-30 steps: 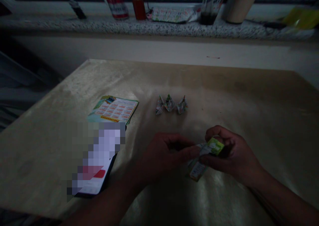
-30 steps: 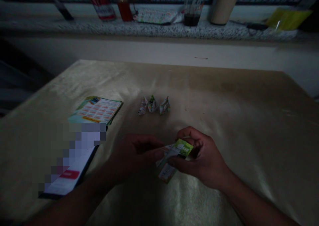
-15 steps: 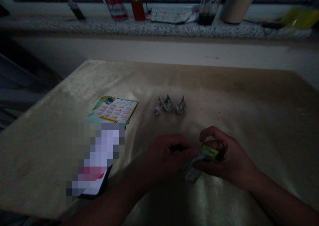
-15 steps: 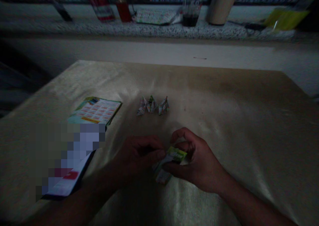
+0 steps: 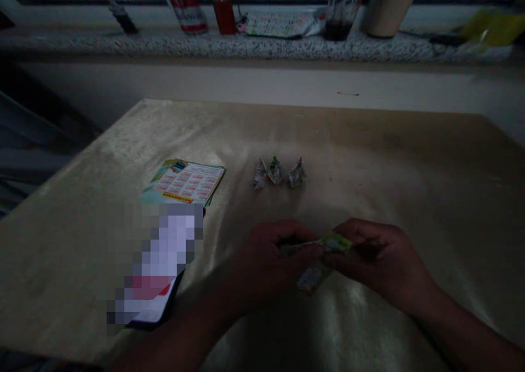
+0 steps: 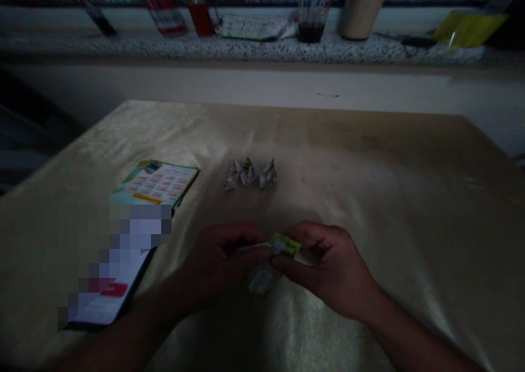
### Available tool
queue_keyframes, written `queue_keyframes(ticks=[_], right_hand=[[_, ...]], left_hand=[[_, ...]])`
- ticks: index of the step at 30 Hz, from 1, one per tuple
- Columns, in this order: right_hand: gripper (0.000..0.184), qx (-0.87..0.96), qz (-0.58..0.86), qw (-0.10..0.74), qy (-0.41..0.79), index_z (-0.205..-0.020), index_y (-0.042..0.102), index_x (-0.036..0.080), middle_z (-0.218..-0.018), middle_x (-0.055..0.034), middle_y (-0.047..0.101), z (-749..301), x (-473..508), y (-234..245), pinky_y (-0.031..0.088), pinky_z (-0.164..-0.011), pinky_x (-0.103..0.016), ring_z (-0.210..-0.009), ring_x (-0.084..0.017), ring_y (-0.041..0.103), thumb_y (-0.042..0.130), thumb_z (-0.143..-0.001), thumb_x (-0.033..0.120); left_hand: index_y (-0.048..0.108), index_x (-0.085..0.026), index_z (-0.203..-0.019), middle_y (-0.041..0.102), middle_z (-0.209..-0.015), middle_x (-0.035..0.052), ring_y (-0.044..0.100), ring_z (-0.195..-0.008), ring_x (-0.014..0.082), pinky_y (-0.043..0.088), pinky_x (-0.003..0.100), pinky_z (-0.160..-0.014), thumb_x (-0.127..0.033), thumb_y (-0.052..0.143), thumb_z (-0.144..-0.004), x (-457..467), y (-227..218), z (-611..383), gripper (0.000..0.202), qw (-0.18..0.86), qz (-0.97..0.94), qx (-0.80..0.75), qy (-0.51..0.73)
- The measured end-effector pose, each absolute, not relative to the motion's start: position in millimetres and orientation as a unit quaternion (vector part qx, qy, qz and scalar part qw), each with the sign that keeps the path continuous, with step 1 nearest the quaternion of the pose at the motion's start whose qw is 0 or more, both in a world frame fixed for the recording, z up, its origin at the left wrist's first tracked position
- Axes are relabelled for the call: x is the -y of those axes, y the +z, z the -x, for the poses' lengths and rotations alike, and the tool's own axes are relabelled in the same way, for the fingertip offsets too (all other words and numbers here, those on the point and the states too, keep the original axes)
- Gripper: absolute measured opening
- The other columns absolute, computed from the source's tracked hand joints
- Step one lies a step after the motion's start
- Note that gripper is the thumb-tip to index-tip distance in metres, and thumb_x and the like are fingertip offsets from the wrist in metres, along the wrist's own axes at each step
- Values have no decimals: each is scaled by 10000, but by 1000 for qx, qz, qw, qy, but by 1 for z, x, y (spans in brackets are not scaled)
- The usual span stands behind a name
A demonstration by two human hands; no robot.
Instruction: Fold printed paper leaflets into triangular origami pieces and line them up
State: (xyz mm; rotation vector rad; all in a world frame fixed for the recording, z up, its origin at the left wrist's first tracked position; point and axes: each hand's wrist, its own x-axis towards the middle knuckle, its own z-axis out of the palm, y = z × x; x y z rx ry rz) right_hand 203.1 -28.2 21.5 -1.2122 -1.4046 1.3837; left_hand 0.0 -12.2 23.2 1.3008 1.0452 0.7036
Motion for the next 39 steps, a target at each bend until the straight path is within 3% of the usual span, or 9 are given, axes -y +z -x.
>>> queue_keyframes(ticks=[5,9,14,21,25,27,31,34,39], right_hand=[[124,509,490,417,572,-714,771,201,-640,15,738,-206,26,20,493,-517,-142,-560,-89,644,876,-681,144],[116,506,515,394,569,-681,774,182,-593,5,685,-208,27,19,441,-470,-161,-518,-89,571,881,-689,226],[241,543,501,373,561,-624,755,183,-522,30,530,-212,28,18,336,-438,-186,-490,-76,419,776,-823,318],[348,561,465,375,573,-646,729,175,-541,21,520,-216,27,21,361,-484,-215,-514,-93,431,661,-918,381],[212,567,460,352,586,-731,741,164,-630,-3,620,-212,27,18,409,-502,-210,-553,-105,513,759,-840,345],[220,569,468,329,590,-684,720,154,-583,13,579,-210,28,14,374,-463,-195,-511,-88,471,810,-785,327],[269,549,517,354,553,-661,732,158,-558,10,570,-213,28,11,376,-447,-200,-492,-88,461,803,-795,380],[251,531,537,378,535,-681,761,174,-575,-6,618,-217,26,12,409,-459,-216,-505,-107,511,818,-779,398],[252,544,536,347,544,-688,787,191,-579,-13,638,-216,25,14,388,-428,-229,-492,-120,509,823,-767,427]], left_hand=[[764,-152,-926,716,-761,12,627,-661,140,471,234,-591,-293,827,-740,14,23,0,242,668,-528,-459,252],[734,-143,-796,658,-656,-20,576,-597,110,424,209,-549,-229,795,-744,13,22,-1,117,681,-511,-470,235],[735,-129,-766,677,-669,-6,585,-606,115,440,222,-570,-252,837,-691,8,18,5,175,715,-488,-451,216],[769,-136,-814,722,-711,6,631,-626,124,479,227,-592,-264,890,-648,5,14,11,242,775,-437,-415,193],[760,-132,-783,693,-663,-17,594,-571,90,454,200,-557,-236,880,-668,7,16,10,195,773,-447,-409,188],[762,-128,-799,702,-682,-10,608,-585,92,462,202,-571,-236,875,-683,7,17,8,195,774,-446,-405,195],[760,-150,-975,762,-840,30,697,-724,152,534,255,-674,-232,904,-657,5,16,5,359,733,-439,-439,278],[721,-171,-1070,733,-786,-4,697,-703,153,536,250,-648,-242,921,-643,3,15,5,477,673,-448,-484,336],[675,-184,-1115,700,-684,-39,677,-632,145,517,234,-598,-228,918,-646,7,20,2,531,650,-464,-496,341]])
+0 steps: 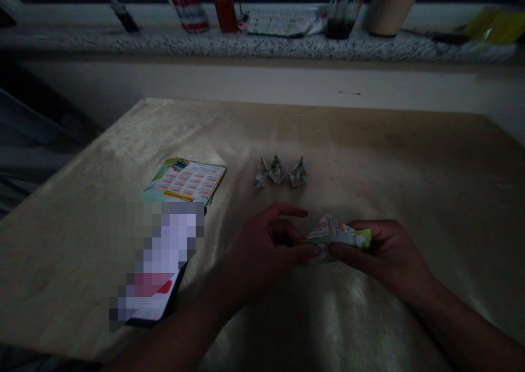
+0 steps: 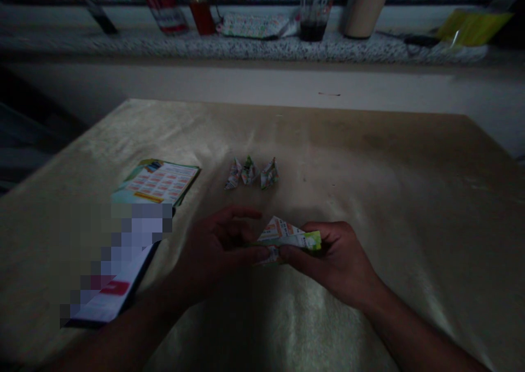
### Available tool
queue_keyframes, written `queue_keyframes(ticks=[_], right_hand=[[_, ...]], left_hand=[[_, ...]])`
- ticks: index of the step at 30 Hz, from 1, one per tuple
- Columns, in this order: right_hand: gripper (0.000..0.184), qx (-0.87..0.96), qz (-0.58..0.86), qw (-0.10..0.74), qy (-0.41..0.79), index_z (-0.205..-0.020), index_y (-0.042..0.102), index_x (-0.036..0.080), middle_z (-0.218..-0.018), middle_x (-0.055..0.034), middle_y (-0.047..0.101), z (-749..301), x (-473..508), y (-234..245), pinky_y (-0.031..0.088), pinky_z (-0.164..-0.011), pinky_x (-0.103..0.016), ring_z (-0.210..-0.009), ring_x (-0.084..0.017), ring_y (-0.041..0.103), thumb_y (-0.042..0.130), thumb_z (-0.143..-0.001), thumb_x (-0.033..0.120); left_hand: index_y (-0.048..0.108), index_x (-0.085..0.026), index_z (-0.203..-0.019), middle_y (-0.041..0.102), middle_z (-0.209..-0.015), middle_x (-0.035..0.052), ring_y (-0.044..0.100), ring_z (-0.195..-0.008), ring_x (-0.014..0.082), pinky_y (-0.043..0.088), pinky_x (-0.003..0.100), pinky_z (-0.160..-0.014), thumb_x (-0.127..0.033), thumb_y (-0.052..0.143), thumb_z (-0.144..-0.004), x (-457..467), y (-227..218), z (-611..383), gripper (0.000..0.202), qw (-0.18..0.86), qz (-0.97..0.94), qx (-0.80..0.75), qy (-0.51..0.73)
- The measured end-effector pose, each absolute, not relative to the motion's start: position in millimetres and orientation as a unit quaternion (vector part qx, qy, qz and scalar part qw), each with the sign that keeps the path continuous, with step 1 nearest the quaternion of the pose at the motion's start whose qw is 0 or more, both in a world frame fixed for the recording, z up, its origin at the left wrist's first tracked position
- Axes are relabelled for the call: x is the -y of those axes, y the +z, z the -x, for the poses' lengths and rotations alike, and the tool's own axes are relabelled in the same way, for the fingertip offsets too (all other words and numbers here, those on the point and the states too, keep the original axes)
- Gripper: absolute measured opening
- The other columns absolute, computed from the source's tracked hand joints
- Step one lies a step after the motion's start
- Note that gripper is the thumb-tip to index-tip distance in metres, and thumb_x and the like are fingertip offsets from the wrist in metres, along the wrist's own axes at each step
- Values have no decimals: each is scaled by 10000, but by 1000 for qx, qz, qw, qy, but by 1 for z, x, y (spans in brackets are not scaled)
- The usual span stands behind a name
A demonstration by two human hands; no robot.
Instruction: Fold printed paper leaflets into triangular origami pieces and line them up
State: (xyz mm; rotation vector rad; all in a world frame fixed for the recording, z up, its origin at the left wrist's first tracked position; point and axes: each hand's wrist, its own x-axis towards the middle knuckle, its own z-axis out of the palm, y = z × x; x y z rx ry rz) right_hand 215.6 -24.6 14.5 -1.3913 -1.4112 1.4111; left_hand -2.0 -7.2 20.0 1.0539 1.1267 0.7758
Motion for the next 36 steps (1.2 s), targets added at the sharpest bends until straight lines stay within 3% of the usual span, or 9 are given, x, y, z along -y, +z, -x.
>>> queue_keyframes(ticks=[8,13,17,21,24,29,36], right_hand=[[229,557,531,354,532,-667,804,185,-538,1,604,-217,26,18,349,-406,-224,-439,-91,443,834,-759,392],[143,538,515,385,544,-680,825,202,-542,-6,669,-217,23,20,425,-411,-208,-443,-103,532,846,-747,327],[98,518,505,398,564,-749,846,209,-632,-30,758,-218,23,19,530,-467,-213,-509,-140,651,863,-738,306],[122,521,505,434,534,-852,859,248,-768,-45,820,-218,25,18,602,-544,-238,-603,-179,732,862,-752,318],[116,546,520,440,488,-872,858,280,-746,-30,818,-217,27,19,575,-471,-242,-539,-175,711,853,-764,322],[90,596,535,444,403,-858,850,304,-691,-13,802,-214,30,20,546,-437,-266,-500,-183,694,850,-768,313],[36,615,531,440,381,-809,836,283,-684,-21,795,-209,28,21,544,-442,-295,-500,-197,690,833,-782,308]], left_hand=[[642,-200,-1130,691,-689,-74,650,-617,91,493,178,-580,-131,898,-650,9,25,0,549,669,-452,-465,362],[670,-178,-973,665,-637,-76,622,-563,80,469,171,-543,-144,915,-619,7,23,2,432,688,-434,-445,374],[658,-188,-967,710,-647,-58,672,-581,120,513,208,-565,-172,917,-613,4,23,3,439,699,-407,-450,380],[668,-197,-775,771,-747,-14,728,-706,158,575,256,-662,-206,840,-714,7,22,4,182,633,-449,-466,426],[752,-214,-779,798,-830,7,741,-807,182,588,298,-764,-208,738,-816,13,22,3,39,544,-532,-489,426],[808,-226,-954,802,-858,11,727,-812,188,575,304,-772,-241,753,-834,18,21,0,133,460,-589,-513,422],[783,-196,-848,760,-796,-3,685,-755,148,529,253,-722,-212,777,-824,16,21,-3,30,457,-611,-485,426]])
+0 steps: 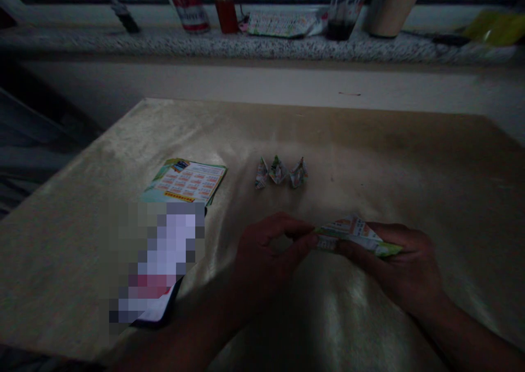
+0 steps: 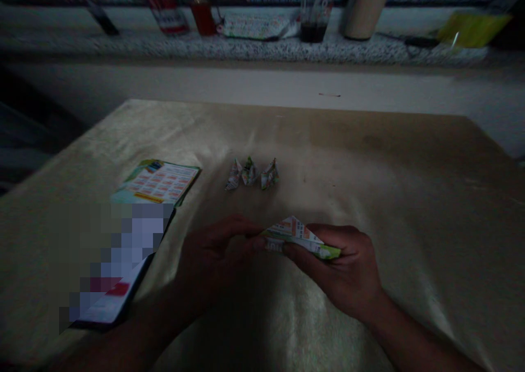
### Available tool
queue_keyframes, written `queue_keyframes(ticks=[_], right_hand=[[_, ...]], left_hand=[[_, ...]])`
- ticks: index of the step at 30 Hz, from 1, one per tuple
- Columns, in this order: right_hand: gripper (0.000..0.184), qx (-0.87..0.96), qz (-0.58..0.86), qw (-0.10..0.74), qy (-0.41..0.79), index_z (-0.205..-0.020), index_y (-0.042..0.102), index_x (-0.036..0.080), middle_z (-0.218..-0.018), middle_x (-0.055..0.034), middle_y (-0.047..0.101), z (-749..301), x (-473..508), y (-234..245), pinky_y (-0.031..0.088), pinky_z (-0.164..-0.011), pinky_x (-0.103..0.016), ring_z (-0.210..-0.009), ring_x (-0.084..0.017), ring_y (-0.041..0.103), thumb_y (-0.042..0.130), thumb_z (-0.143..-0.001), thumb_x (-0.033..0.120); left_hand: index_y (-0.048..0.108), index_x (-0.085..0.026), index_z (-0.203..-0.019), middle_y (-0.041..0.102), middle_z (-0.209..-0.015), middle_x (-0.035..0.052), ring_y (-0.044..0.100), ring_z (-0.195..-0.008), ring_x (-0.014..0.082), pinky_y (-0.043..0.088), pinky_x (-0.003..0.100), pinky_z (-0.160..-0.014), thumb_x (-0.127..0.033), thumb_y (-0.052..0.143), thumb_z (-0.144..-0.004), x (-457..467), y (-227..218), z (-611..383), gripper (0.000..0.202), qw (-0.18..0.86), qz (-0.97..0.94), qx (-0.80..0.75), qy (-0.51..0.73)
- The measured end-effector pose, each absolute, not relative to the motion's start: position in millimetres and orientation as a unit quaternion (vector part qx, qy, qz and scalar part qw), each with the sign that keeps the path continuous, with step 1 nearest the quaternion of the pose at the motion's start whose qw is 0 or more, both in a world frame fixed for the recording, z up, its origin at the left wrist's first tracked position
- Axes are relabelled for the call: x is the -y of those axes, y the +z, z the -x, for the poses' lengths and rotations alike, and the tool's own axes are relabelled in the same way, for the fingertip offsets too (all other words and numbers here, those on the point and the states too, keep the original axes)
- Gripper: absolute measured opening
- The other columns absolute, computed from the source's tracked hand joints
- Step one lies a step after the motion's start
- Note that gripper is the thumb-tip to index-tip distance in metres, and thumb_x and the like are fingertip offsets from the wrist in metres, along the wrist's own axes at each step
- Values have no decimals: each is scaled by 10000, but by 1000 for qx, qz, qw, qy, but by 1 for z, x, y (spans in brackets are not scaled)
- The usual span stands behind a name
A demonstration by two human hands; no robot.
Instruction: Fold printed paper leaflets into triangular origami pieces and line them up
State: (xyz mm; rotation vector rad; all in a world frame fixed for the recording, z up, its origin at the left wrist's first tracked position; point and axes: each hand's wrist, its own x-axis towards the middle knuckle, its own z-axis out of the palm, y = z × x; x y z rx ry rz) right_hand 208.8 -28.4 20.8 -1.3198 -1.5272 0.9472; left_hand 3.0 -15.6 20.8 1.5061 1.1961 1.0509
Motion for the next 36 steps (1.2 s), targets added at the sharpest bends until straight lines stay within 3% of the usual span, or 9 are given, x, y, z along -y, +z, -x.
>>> queue_keyframes(ticks=[11,17,24,36], right_hand=[[110,571,521,405,489,-725,837,225,-574,-22,711,-214,28,21,444,-401,-228,-450,-131,560,837,-750,332],[178,568,507,371,531,-721,835,200,-574,-25,671,-213,29,20,400,-423,-219,-476,-114,512,823,-779,368],[154,543,494,368,570,-737,835,207,-593,-20,680,-215,29,21,422,-457,-207,-500,-108,519,826,-785,353],[162,527,465,384,599,-736,838,187,-589,-32,713,-217,27,17,439,-452,-171,-477,-84,553,845,-783,342]], left_hand=[[700,-171,-863,653,-797,-4,619,-723,107,452,227,-686,-238,607,-990,18,18,5,171,426,-728,-386,375],[628,-158,-742,542,-659,-29,502,-582,90,363,237,-582,-283,530,-1026,20,23,5,325,405,-758,-388,334],[578,-162,-692,505,-599,-46,472,-533,81,313,228,-536,-304,494,-1031,18,24,3,377,412,-757,-416,289],[554,-136,-567,412,-512,-69,381,-464,53,253,179,-480,-346,566,-966,14,21,4,452,433,-739,-402,324]])
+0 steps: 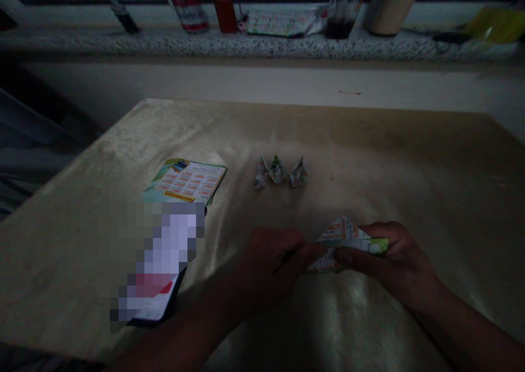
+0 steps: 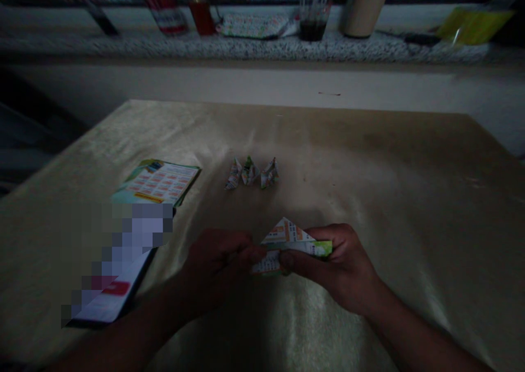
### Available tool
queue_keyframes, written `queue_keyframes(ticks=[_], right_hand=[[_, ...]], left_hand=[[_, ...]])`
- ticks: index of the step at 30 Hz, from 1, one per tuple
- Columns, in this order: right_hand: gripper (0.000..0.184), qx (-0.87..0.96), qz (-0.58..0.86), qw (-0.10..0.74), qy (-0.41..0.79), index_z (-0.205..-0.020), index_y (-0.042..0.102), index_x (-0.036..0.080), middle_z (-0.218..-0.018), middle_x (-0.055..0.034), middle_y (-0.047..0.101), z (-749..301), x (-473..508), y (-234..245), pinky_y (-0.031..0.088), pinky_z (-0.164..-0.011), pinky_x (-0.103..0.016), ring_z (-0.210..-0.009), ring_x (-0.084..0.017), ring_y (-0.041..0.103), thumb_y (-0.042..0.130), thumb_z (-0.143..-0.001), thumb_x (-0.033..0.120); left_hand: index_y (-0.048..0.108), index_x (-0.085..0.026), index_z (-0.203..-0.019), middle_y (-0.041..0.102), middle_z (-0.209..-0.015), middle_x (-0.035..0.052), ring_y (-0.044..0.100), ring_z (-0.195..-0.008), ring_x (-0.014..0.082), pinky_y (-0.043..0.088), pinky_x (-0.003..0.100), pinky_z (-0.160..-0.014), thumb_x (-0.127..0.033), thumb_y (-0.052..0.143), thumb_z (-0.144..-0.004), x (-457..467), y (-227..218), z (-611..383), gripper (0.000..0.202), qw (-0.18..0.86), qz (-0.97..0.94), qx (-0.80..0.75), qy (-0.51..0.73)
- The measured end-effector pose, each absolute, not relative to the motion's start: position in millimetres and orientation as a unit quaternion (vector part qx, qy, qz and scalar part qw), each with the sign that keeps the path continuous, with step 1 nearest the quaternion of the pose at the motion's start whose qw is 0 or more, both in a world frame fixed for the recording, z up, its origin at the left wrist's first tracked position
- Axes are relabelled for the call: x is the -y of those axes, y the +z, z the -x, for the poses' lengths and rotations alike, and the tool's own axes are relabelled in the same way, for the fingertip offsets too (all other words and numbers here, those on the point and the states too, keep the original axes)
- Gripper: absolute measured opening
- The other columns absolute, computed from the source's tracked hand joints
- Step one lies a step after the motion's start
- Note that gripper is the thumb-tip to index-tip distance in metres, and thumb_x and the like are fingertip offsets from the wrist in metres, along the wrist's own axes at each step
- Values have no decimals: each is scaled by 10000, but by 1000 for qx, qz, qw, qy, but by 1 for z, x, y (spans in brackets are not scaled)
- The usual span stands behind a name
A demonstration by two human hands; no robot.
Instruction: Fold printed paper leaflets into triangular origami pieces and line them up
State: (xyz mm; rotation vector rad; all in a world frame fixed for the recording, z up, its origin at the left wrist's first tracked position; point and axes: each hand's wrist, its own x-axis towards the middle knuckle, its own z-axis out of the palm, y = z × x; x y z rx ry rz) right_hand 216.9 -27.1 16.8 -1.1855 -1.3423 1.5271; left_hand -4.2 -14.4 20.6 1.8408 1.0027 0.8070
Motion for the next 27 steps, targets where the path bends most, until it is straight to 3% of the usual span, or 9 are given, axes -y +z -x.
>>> queue_keyframes(ticks=[9,16,22,27], right_hand=[[106,530,454,402,593,-746,836,194,-637,-38,761,-218,26,16,502,-480,-161,-510,-101,626,834,-796,288],[61,535,456,382,600,-768,842,199,-653,-35,765,-216,28,16,506,-509,-157,-545,-103,645,834,-790,255],[55,533,454,378,606,-825,855,212,-666,-25,764,-215,28,15,508,-506,-164,-540,-103,640,836,-785,245],[32,527,455,383,607,-776,849,214,-652,-21,762,-216,26,14,515,-511,-163,-542,-105,648,858,-760,240]], left_hand=[[715,-132,-681,524,-584,-53,445,-519,59,315,175,-511,-256,698,-880,11,24,4,236,511,-690,-388,334],[724,-135,-683,521,-581,-60,432,-529,58,293,187,-510,-245,726,-882,11,24,5,228,530,-684,-400,302],[576,-138,-555,397,-541,-76,336,-506,64,246,202,-475,-297,702,-887,11,25,5,389,597,-637,-391,290],[653,-135,-603,458,-553,-66,376,-514,64,270,200,-491,-309,719,-879,10,23,4,333,565,-662,-392,297]])
